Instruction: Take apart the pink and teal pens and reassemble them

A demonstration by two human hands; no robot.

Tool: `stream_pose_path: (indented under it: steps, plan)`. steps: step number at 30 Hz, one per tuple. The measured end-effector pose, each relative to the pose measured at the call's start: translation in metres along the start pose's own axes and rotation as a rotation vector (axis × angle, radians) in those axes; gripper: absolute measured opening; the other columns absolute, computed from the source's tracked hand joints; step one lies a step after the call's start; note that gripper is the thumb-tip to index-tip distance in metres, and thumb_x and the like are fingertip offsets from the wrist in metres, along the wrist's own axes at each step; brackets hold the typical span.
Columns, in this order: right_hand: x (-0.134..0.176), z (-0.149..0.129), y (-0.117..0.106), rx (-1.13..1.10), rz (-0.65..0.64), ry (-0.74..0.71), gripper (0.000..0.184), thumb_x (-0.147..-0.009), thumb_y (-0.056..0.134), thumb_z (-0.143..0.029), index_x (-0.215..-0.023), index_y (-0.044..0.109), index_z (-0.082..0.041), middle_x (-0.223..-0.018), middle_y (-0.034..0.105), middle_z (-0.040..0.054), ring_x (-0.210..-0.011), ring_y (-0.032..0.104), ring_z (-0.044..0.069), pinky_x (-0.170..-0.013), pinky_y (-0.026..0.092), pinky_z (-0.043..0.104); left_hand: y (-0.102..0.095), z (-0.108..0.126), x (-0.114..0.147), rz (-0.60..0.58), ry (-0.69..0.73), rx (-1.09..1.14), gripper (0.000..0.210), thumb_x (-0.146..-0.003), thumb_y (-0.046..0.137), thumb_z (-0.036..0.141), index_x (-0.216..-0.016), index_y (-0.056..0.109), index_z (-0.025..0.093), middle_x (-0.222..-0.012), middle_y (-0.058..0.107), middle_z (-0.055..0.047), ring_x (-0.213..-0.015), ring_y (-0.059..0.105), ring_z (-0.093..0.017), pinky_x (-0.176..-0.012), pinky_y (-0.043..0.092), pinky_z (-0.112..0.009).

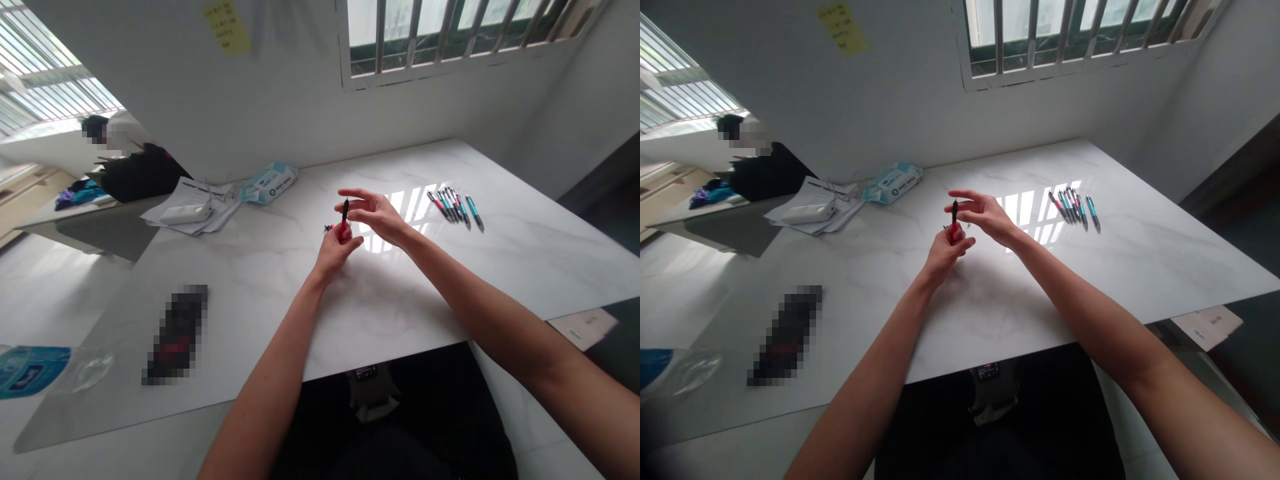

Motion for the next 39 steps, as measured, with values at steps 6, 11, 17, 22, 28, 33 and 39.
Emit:
stream_pose_path:
  steps: [6,11,17,22,28,33,39]
  plan:
    - [0.001,-0.003,-0.002,0.042,0.024,-0.021,0.058,-0.082,0.085,-0.045,-0.133,0.07,-0.022,-0.109,0.078,0.0077,-0.105,0.073,0.025,-0.098,0.06,0.042,0.0,0.001,0.0,-0.012,0.01,0.021,0.052,-0.073,0.08,0.033,-0.077,0.029,0.024,-0.073,0.029,0.005,-0.066,0.034,-0.011,-0.06,0.033,-0.026]
    - [0.002,-0.006,-0.001,0.082,0.029,-0.031,0.054,-0.082,0.084,-0.044,-0.129,0.071,-0.021,-0.106,0.078,0.0071,-0.102,0.073,0.024,-0.098,0.06,0.042,0.0,0.001,0.0,-0.02,-0.002,0.02,0.053,-0.073,0.081,0.034,-0.077,0.029,0.024,-0.073,0.03,0.005,-0.066,0.034,-0.011,-0.062,0.034,-0.027]
    - [0.002,-0.01,-0.002,0.087,0.029,-0.038,0.054,-0.082,0.085,-0.045,-0.128,0.07,-0.021,-0.105,0.077,0.0072,-0.104,0.073,0.025,-0.094,0.06,0.04,0.0,0.002,0.001,-0.02,-0.006,0.019,0.053,-0.073,0.081,0.034,-0.077,0.029,0.024,-0.073,0.03,0.005,-0.067,0.034,-0.011,-0.061,0.034,-0.027]
    - [0.001,-0.01,-0.002,0.077,0.015,-0.058,0.056,-0.082,0.085,-0.045,-0.13,0.069,-0.022,-0.109,0.078,0.0074,-0.108,0.072,0.025,-0.097,0.061,0.042,0.001,0.002,0.001,-0.036,-0.008,0.034,0.054,-0.073,0.083,0.034,-0.076,0.031,0.023,-0.072,0.031,0.005,-0.066,0.033,-0.011,-0.061,0.033,-0.026]
    - [0.0,-0.008,-0.004,0.044,0.059,-0.055,0.056,-0.079,0.088,-0.046,-0.126,0.071,-0.022,-0.102,0.078,0.0062,-0.103,0.074,0.025,-0.096,0.061,0.043,0.002,0.003,0.001,-0.044,-0.001,0.073,0.053,-0.073,0.085,0.033,-0.076,0.033,0.023,-0.073,0.033,0.005,-0.067,0.035,-0.01,-0.062,0.033,-0.026]
    - [-0.004,-0.01,-0.015,-0.015,0.16,-0.091,0.06,-0.081,0.087,-0.052,-0.134,0.068,-0.029,-0.117,0.079,0.0066,-0.115,0.072,0.025,-0.101,0.06,0.043,0.004,0.002,0.001,-0.08,0.005,0.078,0.048,-0.076,0.084,0.031,-0.077,0.036,0.023,-0.073,0.034,0.006,-0.066,0.033,-0.01,-0.061,0.031,-0.025]
    - [-0.012,-0.009,-0.045,0.015,0.35,-0.118,0.061,-0.087,0.083,-0.052,-0.143,0.063,-0.037,-0.124,0.077,0.0042,-0.116,0.072,0.022,-0.092,0.06,0.036,0.008,0.0,0.002,-0.13,-0.005,0.057,0.049,-0.076,0.085,0.034,-0.076,0.037,0.022,-0.071,0.034,0.006,-0.065,0.031,-0.01,-0.061,0.031,-0.025]
Point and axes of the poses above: each hand's wrist, its own x-axis away from the middle knuckle, its own y-axis out of the palm, z = x × y, the point moved 4 cm from there along -x, towards the middle knuckle
